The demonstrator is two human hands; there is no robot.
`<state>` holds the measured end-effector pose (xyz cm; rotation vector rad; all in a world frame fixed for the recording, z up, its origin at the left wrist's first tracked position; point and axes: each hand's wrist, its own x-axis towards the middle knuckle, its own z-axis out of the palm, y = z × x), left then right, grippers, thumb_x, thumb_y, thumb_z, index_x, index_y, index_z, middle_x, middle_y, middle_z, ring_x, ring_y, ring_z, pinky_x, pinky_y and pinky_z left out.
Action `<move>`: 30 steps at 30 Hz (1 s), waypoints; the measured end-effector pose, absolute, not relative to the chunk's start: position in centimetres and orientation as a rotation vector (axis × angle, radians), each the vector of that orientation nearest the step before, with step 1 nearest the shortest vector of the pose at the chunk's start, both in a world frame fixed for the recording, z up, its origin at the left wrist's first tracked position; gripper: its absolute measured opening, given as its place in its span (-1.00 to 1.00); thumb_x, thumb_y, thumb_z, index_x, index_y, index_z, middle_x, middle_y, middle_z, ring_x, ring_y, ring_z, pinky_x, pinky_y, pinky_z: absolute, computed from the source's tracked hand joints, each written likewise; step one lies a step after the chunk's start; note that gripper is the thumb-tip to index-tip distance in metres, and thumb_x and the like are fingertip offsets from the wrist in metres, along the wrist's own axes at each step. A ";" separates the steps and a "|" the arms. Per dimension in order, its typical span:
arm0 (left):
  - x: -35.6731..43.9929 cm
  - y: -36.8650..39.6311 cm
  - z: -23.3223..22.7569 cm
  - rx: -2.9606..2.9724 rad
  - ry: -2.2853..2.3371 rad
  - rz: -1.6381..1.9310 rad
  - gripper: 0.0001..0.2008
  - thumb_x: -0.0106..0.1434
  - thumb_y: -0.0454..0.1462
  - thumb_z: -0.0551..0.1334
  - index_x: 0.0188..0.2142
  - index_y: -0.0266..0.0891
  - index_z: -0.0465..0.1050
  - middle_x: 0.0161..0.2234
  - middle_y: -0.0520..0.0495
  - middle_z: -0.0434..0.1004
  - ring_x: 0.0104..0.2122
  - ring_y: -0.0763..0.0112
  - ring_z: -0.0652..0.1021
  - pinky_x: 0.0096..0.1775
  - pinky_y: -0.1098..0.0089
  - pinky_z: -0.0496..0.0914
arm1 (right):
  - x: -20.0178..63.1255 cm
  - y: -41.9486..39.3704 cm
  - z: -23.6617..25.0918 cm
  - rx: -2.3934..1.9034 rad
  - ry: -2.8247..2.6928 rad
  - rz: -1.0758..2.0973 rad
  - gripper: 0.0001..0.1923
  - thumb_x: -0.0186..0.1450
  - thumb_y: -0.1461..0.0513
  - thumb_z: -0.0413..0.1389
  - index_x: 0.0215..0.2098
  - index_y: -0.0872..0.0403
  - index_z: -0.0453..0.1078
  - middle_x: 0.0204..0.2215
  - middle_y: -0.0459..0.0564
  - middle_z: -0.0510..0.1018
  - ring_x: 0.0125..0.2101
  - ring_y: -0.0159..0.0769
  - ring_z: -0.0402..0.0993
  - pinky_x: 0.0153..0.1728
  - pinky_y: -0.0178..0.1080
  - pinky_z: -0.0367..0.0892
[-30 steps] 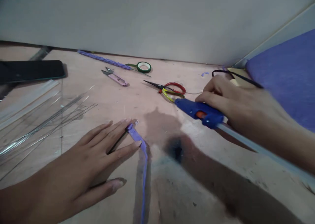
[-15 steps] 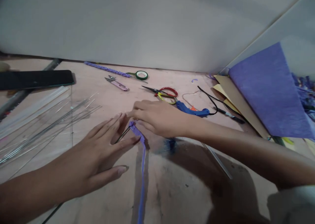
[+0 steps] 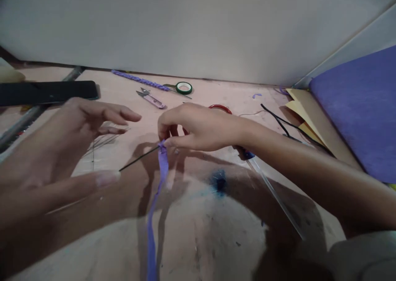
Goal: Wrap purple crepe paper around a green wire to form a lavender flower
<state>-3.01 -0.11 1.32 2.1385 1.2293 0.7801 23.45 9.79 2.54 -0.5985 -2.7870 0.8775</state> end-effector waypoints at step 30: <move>0.5 -0.6 -0.4 1.019 0.731 0.604 -0.89 0.24 -0.40 0.47 -0.38 -0.25 0.62 -0.51 0.09 0.55 -0.55 0.60 0.39 -0.54 0.64 0.20 | 22.0 4.7 1.9 -0.777 -1.935 1.505 -0.89 0.28 0.43 0.21 -0.34 0.12 0.47 -0.42 -0.18 0.54 -0.43 -0.46 0.51 -0.40 -0.36 0.40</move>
